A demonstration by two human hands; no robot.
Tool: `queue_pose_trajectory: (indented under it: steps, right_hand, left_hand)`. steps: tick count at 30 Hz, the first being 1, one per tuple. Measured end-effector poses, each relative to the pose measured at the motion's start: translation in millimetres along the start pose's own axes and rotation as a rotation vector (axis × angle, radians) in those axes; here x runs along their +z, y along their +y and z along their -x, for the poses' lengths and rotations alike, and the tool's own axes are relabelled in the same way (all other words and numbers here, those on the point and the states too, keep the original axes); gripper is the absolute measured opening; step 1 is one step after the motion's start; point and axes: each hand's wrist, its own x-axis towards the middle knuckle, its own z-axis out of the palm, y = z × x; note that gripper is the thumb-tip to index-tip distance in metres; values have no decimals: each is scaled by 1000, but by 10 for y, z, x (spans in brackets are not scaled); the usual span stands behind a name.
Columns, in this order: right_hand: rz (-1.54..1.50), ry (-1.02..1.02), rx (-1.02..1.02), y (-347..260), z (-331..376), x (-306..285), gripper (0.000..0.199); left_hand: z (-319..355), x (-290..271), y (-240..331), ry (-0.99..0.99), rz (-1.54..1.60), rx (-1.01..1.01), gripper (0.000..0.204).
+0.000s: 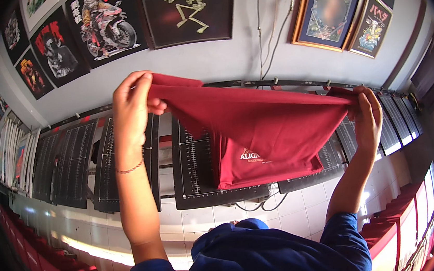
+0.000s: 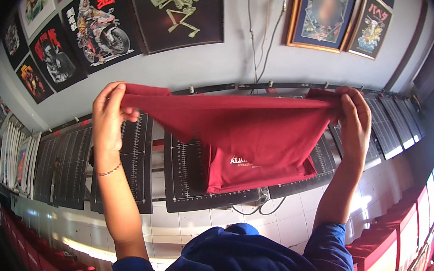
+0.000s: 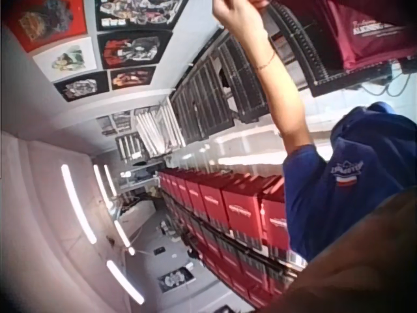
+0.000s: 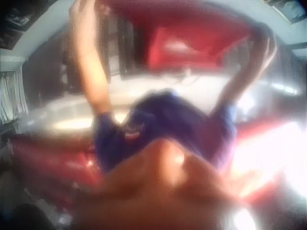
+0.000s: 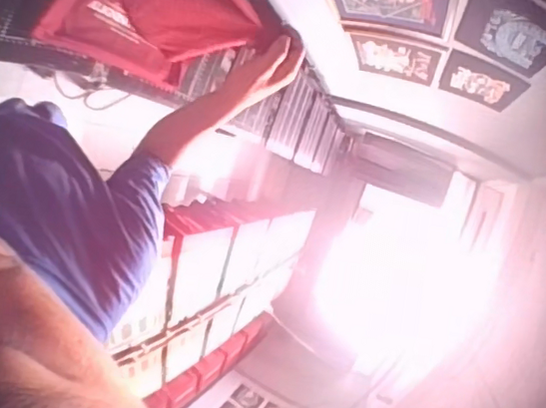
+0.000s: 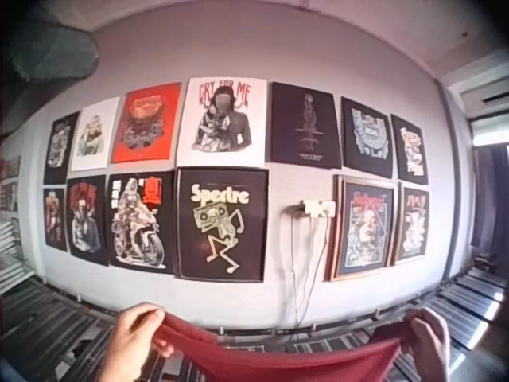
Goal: The person picks up red t-shirts from screen-printing platens on long tables and folds them by hand.
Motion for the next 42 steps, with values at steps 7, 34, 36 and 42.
queue_pose_trajectory:
  steps: [7,34,36,42]
  right_hand:
    - [61,-402,325,167,-69,636,26]
    - [-223,-622,978,2414,2813,3277,56]
    - [111,-789,886,2642,2901,3274,66]
    - [644,-1027,431,2675,2505,3684,83]
  left_hand:
    - [-192,-960,-303,62,-198,-250,22]
    - [1381,-4208,-3260,871,532,-407,55]
    - [1610,-4293,-3616,911,570,-545,61]
    - [1444,-4345,-3767,1032,346,-772,48]
